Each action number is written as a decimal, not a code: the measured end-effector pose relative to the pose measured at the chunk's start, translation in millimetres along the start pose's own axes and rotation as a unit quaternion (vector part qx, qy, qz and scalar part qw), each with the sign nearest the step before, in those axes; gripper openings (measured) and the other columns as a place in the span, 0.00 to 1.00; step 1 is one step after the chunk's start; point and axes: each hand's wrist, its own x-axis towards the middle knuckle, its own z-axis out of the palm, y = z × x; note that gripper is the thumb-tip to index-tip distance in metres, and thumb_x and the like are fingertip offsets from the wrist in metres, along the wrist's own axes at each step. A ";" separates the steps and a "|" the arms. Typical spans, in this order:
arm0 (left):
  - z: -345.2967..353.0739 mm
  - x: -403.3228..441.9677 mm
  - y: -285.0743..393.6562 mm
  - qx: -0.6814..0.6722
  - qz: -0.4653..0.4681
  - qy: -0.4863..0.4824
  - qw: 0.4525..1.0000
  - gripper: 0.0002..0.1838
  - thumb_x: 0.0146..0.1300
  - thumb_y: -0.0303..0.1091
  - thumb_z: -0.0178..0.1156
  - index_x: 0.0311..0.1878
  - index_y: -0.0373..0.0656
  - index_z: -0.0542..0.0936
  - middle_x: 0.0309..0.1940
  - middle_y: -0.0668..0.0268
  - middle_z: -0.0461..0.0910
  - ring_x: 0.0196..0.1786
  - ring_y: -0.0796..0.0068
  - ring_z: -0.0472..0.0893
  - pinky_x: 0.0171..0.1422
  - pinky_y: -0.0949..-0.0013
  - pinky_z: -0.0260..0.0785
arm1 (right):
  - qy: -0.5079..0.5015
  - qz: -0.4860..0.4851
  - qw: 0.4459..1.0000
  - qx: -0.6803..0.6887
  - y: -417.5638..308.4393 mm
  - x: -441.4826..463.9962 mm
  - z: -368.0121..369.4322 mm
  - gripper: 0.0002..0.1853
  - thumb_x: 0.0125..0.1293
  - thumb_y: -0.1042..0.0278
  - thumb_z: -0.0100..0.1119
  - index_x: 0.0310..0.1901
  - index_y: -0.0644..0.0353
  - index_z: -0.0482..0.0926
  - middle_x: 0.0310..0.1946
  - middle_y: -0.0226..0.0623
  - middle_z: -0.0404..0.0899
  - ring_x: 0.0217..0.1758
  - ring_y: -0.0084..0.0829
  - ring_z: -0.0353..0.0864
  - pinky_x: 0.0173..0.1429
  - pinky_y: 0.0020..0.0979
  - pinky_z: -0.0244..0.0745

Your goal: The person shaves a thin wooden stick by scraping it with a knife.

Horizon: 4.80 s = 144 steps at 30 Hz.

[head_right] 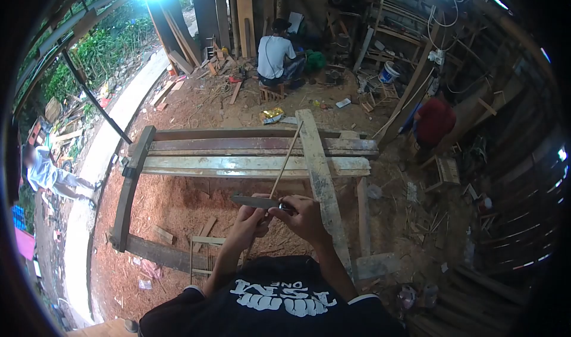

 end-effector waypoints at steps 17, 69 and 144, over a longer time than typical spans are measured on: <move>3.0 -8.4 -9.1 0.154 0.052 0.011 0.987 0.22 0.78 0.34 0.49 0.71 0.41 0.70 0.27 0.76 0.70 0.21 0.92 0.60 0.21 0.83 0.50 | -0.013 -0.048 0.999 0.014 4.3 5.7 -12.1 0.25 0.50 0.47 0.80 0.30 0.66 0.86 0.18 0.35 0.79 0.20 0.26 0.77 0.27 0.28 0.69; -2.6 -3.9 -2.3 0.216 0.012 0.028 0.976 0.24 0.76 0.33 0.53 0.73 0.47 0.70 0.30 0.78 0.71 0.29 0.90 0.66 0.30 0.81 0.58 | 0.027 -0.120 0.991 -0.053 25.5 6.0 -3.0 0.25 0.46 0.45 0.80 0.25 0.64 0.85 0.15 0.35 0.76 0.18 0.29 0.76 0.26 0.29 0.67; -31.6 -134.7 -25.1 0.286 0.060 0.044 0.955 0.09 0.72 0.28 0.59 0.48 0.32 0.84 0.24 0.76 0.72 0.26 0.90 0.65 0.26 0.77 0.58 | 0.044 -0.078 0.985 -0.144 -68.8 -86.2 32.9 0.26 0.52 0.39 0.75 0.23 0.59 0.85 0.12 0.29 0.74 0.16 0.30 0.76 0.25 0.32 0.66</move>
